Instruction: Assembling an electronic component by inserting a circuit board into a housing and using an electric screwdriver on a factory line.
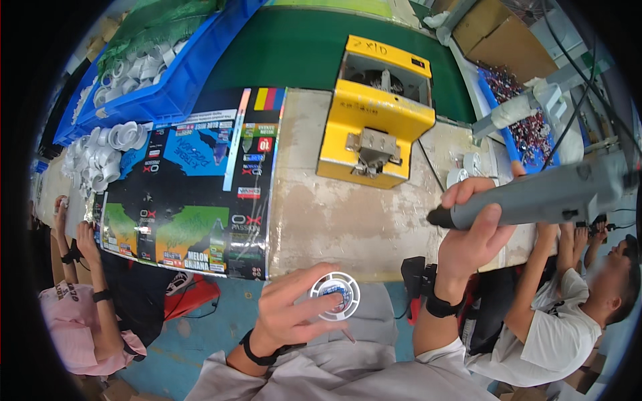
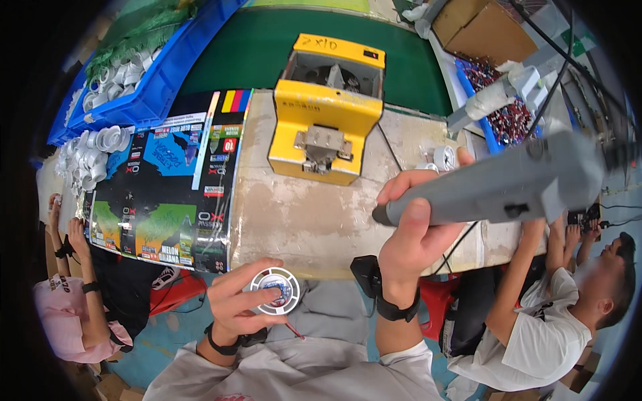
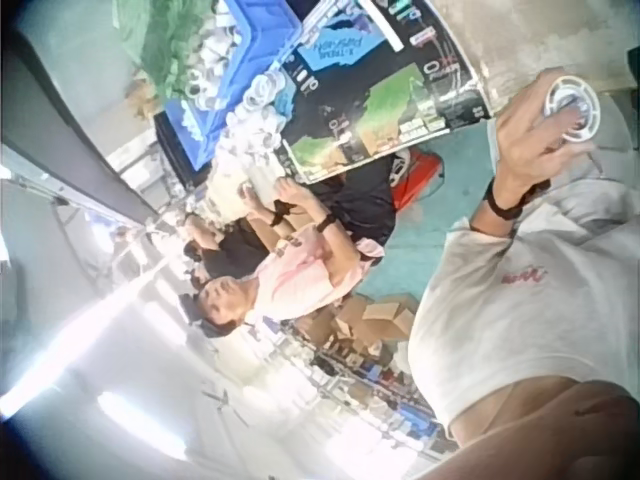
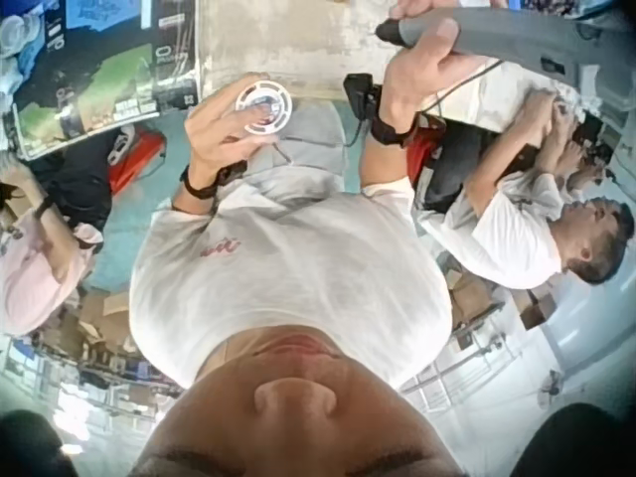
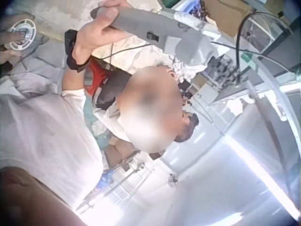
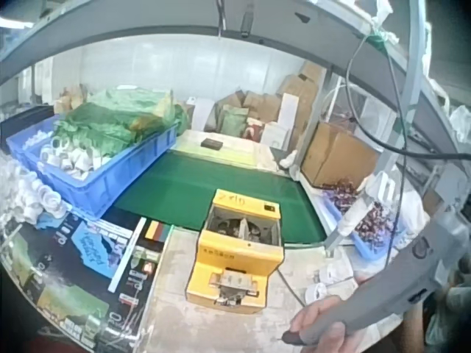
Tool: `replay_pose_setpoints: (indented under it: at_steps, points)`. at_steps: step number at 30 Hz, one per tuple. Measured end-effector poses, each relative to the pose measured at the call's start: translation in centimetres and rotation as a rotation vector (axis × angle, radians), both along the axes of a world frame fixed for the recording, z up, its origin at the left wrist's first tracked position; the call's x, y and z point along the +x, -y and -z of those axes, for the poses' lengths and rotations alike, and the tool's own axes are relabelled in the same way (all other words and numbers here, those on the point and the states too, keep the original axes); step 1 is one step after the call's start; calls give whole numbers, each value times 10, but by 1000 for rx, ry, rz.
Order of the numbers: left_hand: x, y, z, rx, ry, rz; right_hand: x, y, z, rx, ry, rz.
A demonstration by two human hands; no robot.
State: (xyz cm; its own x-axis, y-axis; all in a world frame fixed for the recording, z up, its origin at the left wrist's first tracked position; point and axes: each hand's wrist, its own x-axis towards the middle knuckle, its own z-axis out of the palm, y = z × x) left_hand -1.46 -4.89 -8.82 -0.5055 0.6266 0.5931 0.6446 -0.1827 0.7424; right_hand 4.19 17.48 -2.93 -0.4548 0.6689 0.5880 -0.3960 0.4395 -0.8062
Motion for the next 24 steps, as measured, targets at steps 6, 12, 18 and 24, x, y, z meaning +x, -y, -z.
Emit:
replay_pose_setpoints:
  at_steps: [6,12,18,24]
  points:
    - [-15,12,5,-63,67,-92,-55,6,-35,63,-73,-152]
    - [-27,11,14,-61,95,-130,-87,3,-4,-68,-7,-288]
    - [-38,10,22,-56,50,-128,-90,-5,8,-46,69,-317]
    - [-44,-1,16,-5,-1,-108,-55,22,-21,-251,-172,-654]
